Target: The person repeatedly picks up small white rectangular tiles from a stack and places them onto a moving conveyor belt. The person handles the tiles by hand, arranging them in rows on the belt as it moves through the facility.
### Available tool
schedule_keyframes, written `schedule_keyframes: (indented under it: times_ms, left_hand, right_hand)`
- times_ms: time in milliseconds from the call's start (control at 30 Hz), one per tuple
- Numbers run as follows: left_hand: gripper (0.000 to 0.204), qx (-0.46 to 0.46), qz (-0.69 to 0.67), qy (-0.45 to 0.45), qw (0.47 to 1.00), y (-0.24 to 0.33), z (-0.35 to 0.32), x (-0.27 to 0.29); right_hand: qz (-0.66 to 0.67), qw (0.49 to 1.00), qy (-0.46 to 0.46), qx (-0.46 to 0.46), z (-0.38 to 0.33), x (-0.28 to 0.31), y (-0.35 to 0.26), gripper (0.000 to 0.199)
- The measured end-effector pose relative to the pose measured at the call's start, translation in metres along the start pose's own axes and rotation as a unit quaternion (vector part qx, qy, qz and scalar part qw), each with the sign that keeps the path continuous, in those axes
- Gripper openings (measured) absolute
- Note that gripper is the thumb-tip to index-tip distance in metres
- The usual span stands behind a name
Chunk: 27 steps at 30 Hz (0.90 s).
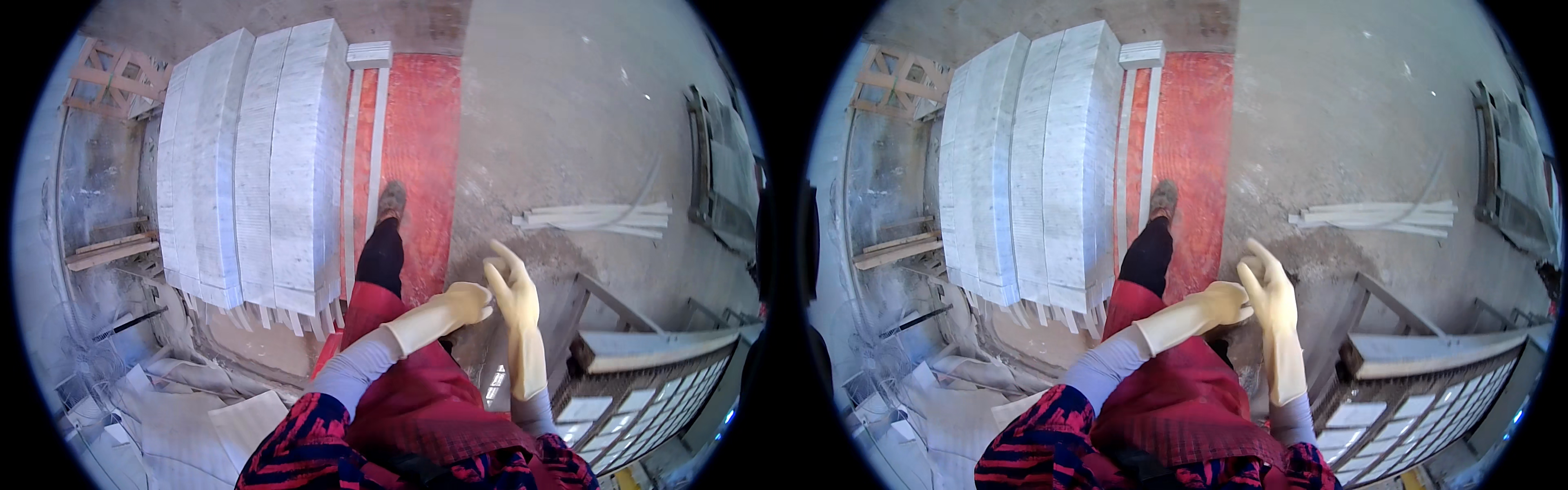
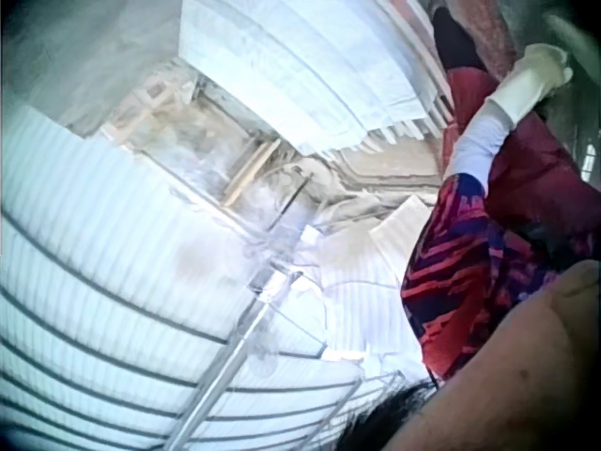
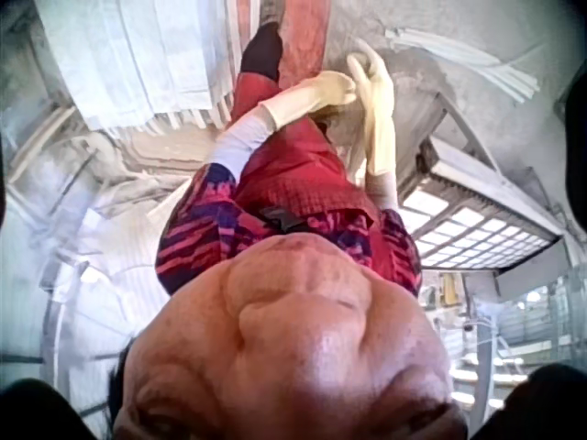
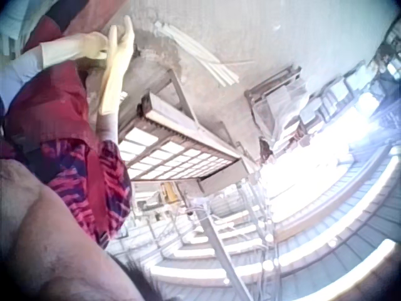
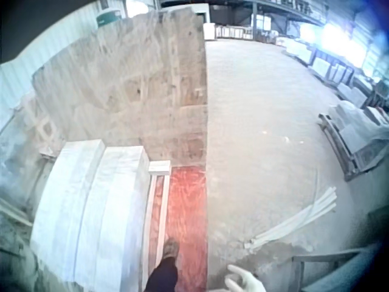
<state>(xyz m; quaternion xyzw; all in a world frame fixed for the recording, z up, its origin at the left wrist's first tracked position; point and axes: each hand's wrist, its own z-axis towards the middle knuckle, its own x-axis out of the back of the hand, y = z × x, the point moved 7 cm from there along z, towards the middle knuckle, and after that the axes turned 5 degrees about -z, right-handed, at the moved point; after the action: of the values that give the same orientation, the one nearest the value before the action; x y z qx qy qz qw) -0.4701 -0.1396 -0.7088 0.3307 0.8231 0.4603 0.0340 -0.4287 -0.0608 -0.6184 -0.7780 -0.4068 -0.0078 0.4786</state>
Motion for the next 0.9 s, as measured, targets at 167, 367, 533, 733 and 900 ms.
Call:
schedule_keyframes:
  times_ms: [167, 367, 533, 733, 900]
  left_hand:
    - [0.030, 0.031, 0.016, 0.089, 0.995, -0.103, 0.058, 0.078]
    - [0.028, 0.024, -0.046, 0.089, 0.995, -0.091, 0.087, 0.201]
    - [0.026, -0.018, -0.094, 0.080, 0.992, -0.095, 0.106, 0.215]
    - [0.026, -0.034, -0.134, 0.067, 0.988, -0.121, 0.106, 0.247]
    - [0.026, -0.042, -0.157, 0.067, 0.984, -0.133, 0.112, 0.271]
  right_hand:
    - [-0.218, 0.971, -0.053, 0.082, 0.209, -0.100, -0.067, 0.071]
    - [-0.362, 0.893, -0.072, 0.258, 0.450, -0.238, -0.101, 0.087]
    - [-0.474, 0.842, -0.108, 0.235, 0.574, -0.335, -0.138, 0.095]
    - [-0.570, 0.764, -0.019, 0.301, 0.669, -0.383, -0.187, 0.094]
    - [-0.613, 0.709, -0.001, 0.349, 0.723, -0.396, -0.217, 0.092]
